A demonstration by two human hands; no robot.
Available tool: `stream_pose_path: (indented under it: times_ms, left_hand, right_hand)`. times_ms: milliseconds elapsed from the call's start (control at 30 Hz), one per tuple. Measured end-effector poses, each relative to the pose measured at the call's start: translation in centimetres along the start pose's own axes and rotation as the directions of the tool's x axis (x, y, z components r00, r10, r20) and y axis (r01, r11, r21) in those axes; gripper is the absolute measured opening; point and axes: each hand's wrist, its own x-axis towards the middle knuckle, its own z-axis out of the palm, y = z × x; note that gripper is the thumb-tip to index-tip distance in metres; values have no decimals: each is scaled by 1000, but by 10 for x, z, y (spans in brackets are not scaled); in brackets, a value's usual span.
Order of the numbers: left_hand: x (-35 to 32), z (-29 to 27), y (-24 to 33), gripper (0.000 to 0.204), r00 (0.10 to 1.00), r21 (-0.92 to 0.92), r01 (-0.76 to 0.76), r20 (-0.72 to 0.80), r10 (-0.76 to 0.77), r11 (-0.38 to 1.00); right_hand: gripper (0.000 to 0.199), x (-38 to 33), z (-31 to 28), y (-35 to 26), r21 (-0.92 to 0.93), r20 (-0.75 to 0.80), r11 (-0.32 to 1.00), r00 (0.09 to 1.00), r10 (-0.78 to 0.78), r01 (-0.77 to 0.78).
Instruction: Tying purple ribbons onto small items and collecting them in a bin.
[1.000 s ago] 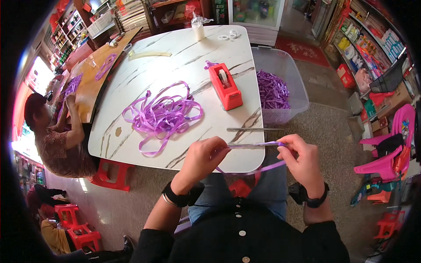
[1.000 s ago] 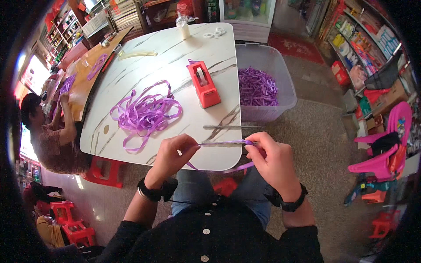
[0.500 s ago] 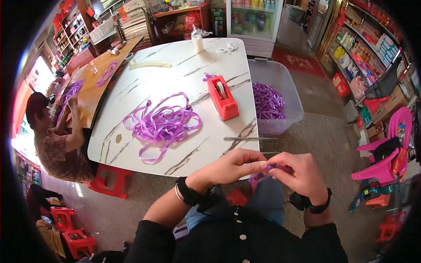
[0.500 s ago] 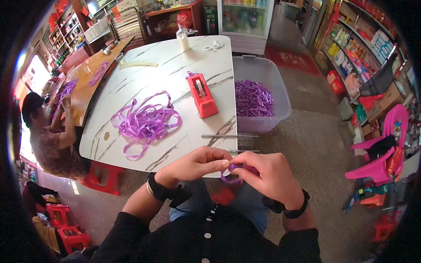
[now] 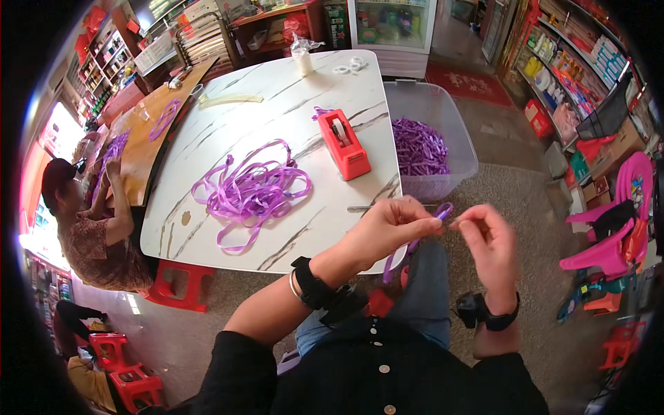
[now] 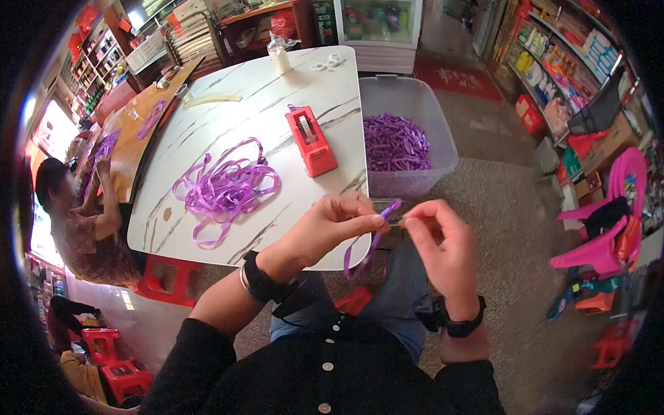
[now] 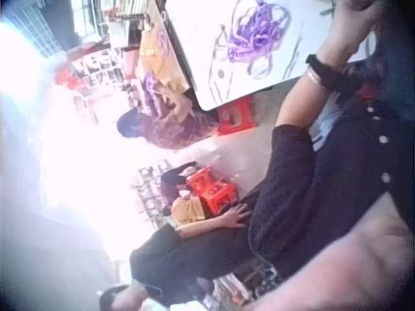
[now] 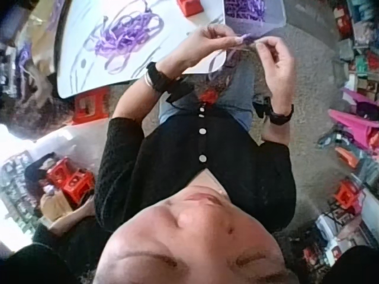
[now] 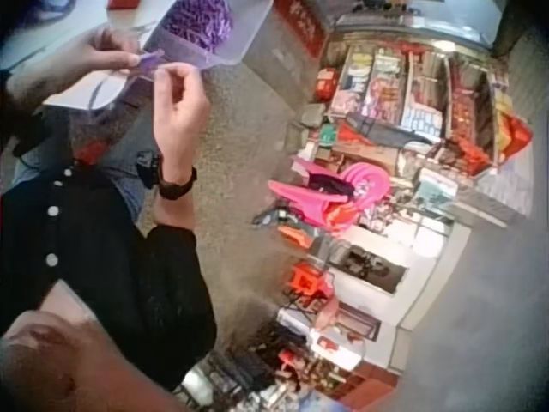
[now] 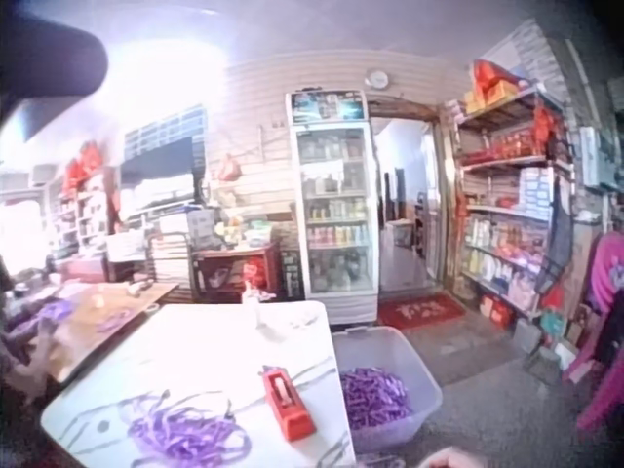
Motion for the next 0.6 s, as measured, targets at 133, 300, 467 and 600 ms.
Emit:
stream_pose_path:
  times_ms: [133,300,467,600]
  left_hand:
    - [13,13,3,14,957,416,-218,-86,277,883]
    - [26,18,12,16,919,629,-271,-56,390,729]
    - [30,27,21,15,972,479,-204,-6,236,854]
    - [33,26,16,14,954,540,-273,45,297,796]
  right_hand:
    - [14,-6,17,6,301,136,944,986,97,-134]
    - [17,-4,25,13,449,214,857,962,172,-253]
    - [17,-17,27,16,570,228,775,959,170,-273]
    - [17,-15,23,12,563,127,811,987,103,-157]
